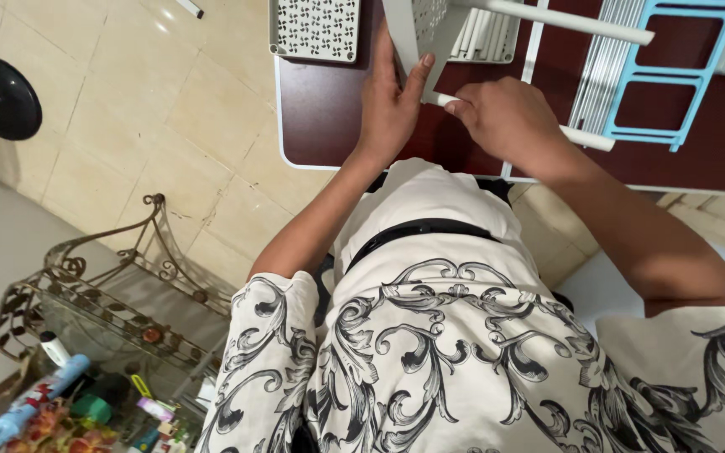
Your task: The person assembles a white plastic shelving unit by inserting white plastic rods into the holes of perforated trays. They repeatedly pick up rods, align them with the tray holes, and push them through to form the frame.
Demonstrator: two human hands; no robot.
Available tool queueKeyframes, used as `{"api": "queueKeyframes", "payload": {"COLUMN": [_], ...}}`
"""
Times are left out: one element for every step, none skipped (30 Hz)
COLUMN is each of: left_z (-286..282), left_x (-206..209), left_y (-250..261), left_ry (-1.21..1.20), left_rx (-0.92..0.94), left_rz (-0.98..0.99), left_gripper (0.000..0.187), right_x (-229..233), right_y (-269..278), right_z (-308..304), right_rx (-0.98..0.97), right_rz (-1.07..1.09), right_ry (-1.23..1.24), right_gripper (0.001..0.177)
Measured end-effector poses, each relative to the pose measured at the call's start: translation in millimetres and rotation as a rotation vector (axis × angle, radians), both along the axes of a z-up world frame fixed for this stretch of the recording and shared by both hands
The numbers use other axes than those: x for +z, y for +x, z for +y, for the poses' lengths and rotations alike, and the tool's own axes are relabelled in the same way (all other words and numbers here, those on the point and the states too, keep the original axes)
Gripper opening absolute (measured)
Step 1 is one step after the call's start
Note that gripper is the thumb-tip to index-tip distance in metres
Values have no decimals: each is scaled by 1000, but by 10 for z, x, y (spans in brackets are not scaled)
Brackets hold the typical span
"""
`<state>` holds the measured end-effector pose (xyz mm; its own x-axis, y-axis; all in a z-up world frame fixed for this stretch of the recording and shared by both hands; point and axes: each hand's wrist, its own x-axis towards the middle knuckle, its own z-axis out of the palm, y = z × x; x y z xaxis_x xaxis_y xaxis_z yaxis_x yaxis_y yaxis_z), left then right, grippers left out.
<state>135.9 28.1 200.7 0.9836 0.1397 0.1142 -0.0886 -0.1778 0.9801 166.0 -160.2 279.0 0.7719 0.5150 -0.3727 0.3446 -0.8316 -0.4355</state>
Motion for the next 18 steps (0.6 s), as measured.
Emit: {"api": "queueKeyframes", "payload": {"left_z": [31, 53, 65, 99, 131, 166, 215, 250, 267, 282, 296, 313, 334, 354, 370, 386, 403, 430], "left_x": [-13, -21, -20, -9, 9, 28, 49, 72, 98, 125, 152, 175, 193, 202, 204, 201, 197, 196], "left_y": [-3, 1, -6, -8, -13, -8, -3, -10, -28, -38, -51, -68, -86, -103, -115, -122, -128, -127], "left_ry": [3, 6, 24, 47, 70, 84, 97, 110, 129, 148, 167, 148, 129, 110, 59, 10, -39, -44], "left_rx": [-9, -18, -27, -35, -42, -68, -93, -115, -108, -101, -93, -90, -86, -81, -91, -100, -108, -110], "left_rz": [7, 13, 12, 6, 1, 14, 27, 41, 40, 36, 32, 50, 68, 89, 76, 62, 48, 67], "left_gripper": [62, 62, 63, 64, 64, 65, 65, 66, 66, 66, 67, 66, 65, 64, 64, 64, 64, 63], "right_x": [-89, -173, -244, -296, -323, -333, -326, -309, -283, -240, -183, -123, -65, -4, 62, 118, 183, 261], "right_y": [48, 91, 118, 139, 133, 113, 87, 59, 30, 10, -17, -49, -76, -102, -125, -126, -114, -96], "right_z": [13, 25, 35, 53, 62, 68, 79, 96, 125, 146, 154, 155, 149, 122, 73, 17, -63, -150], "right_rx": [-45, -77, -109, -139, -156, -173, -189, -213, -237, -260, -269, -278, -287, -257, -228, -195, -174, -152], "right_rz": [79, 150, 220, 285, 309, 332, 354, 356, 358, 358, 319, 279, 238, 139, 40, -59, -152, -245], "right_ry": [5, 77, 150, 228, 238, 247, 255, 228, 200, 173, 206, 240, 273, 272, 271, 270, 266, 262], "right_gripper": [31, 30, 29, 28, 28, 29, 29, 30, 32, 34, 36, 40, 45, 44, 42, 41, 38, 35]}}
